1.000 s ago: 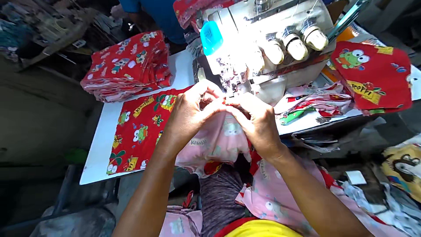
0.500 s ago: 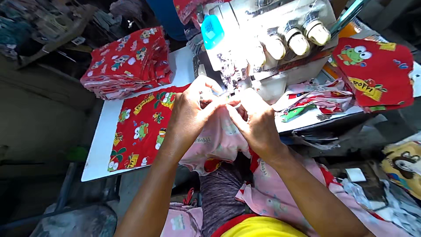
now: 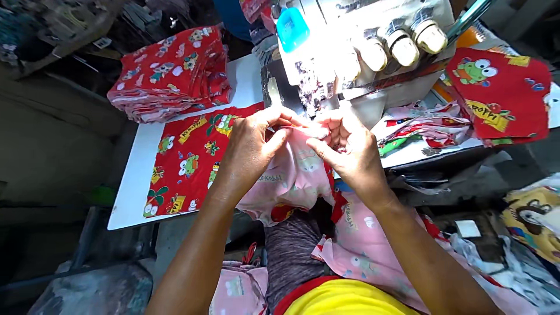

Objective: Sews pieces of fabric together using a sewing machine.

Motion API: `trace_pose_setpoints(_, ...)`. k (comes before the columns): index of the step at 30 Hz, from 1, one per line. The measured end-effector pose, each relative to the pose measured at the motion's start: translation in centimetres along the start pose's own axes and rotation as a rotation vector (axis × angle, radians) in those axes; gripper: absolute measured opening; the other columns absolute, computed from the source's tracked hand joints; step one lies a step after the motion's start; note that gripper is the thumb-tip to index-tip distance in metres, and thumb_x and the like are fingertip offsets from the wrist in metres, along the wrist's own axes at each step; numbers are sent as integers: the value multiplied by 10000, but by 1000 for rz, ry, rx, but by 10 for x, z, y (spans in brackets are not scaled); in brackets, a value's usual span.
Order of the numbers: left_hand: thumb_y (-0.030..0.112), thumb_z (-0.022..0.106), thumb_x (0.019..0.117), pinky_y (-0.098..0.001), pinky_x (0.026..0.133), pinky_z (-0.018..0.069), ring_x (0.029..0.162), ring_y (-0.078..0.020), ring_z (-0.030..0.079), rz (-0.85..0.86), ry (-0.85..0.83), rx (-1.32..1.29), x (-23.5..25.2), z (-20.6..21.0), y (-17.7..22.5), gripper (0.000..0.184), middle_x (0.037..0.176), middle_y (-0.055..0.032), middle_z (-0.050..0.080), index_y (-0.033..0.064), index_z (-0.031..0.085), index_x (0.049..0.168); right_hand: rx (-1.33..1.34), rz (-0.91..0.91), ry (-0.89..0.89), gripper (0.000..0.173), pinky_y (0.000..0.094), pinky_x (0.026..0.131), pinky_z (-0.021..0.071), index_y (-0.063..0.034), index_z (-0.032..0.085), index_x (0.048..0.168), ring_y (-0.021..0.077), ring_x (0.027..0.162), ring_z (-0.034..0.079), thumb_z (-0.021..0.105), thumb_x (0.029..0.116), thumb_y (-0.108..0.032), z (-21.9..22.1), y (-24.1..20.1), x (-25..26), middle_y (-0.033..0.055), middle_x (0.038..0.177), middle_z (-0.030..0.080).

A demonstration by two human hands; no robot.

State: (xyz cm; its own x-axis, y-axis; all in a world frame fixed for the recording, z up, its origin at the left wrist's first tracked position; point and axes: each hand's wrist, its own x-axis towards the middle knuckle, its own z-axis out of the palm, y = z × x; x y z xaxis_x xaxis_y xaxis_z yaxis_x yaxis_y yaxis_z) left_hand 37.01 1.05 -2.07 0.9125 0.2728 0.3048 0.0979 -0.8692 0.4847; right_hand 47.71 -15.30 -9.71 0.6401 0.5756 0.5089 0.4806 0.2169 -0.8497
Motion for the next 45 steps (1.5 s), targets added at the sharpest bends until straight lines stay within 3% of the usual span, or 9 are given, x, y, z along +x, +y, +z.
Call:
trace_pose_setpoints(4, 56, 556, 985, -289, 869, 491, 964, -96, 647, 52, -18, 82, -4, -2, -1, 315, 1077, -18, 727, 172, 749, 1205, -143, 36, 36, 207, 204, 445, 412, -61, 662, 1187, 74, 509, 491, 657, 980, -77, 0, 1, -8, 45, 813, 640)
trace_pose_setpoints(9, 27, 519, 985, -391, 997, 448, 1136, -220, 636, 162, -78, 125, -8, -6, -2, 326, 1189, -73, 729, 108, 753, 1198, 12, 113, -12, 182, 227, 740, 622, -32, 679, 1161, 82, 828, 729, 597, 999, -28, -4, 2, -6, 72, 1016, 726)
trace_pose_setpoints(14, 48, 502, 1007, -329, 1079, 442, 1268, -184, 609, 228, -76, 114, -13, -5, 9, 340, 1324, -81, 684, 74, 724, 1263, -89, -1, -12, 320, 184, 652, 539, -37, 637, 1167, 68, 790, 636, 746, 923, -213, -2, -8, -10, 64, 996, 639)
trace_pose_setpoints(22, 139, 592, 1012, -173, 775, 492, 872, -39, 647, 71, 85, 158, -16, -3, 24, 219, 1131, -70, 721, 124, 760, 1152, -566, -231, 53, 337, 463, 884, 495, -52, 680, 1147, 363, 1076, 597, 788, 870, -212, 25, -8, -22, 201, 1125, 600)
trace_pose_setpoints(25, 160, 624, 999, -151, 794, 486, 877, -1, 643, 52, 126, 132, -14, -1, 21, 173, 1039, -25, 731, 131, 776, 1076, -439, -207, 76, 164, 368, 845, 507, -63, 743, 1074, 261, 1008, 608, 684, 972, -177, 25, -4, -21, 155, 1082, 617)
trace_pose_setpoints(29, 140, 643, 988, -320, 951, 424, 1097, -162, 629, 106, 184, 83, -12, 4, 4, 169, 1093, -52, 758, 105, 789, 1065, 101, 74, 16, 116, 157, 497, 475, -17, 662, 1079, 36, 569, 557, 612, 1018, -102, 16, -11, -16, 37, 828, 640)
trace_pose_setpoints(36, 74, 618, 1006, -263, 998, 483, 1114, -146, 667, 357, 204, -20, -14, 14, -6, 171, 1099, -138, 739, 11, 775, 1035, 78, 74, -94, 311, 212, 903, 555, -32, 619, 1335, 48, 1051, 672, 493, 1086, -166, -8, -4, 0, 54, 1237, 682)
trace_pose_setpoints(42, 71, 633, 1004, -213, 912, 472, 1053, -111, 630, 367, 273, 13, -18, 12, -2, 147, 1119, -134, 707, 15, 768, 1020, 410, 210, -171, 108, 185, 695, 578, -24, 679, 1045, 26, 776, 682, 697, 945, -58, -3, -3, 19, -4, 895, 717)
trace_pose_setpoints(45, 75, 602, 1024, -176, 728, 538, 847, -57, 660, 286, 276, -19, -28, 10, -6, 165, 1106, -140, 701, -8, 740, 1057, 376, 186, -81, 110, 212, 784, 596, -33, 665, 1044, 46, 845, 699, 700, 943, -61, -1, 1, 23, 4, 929, 718)
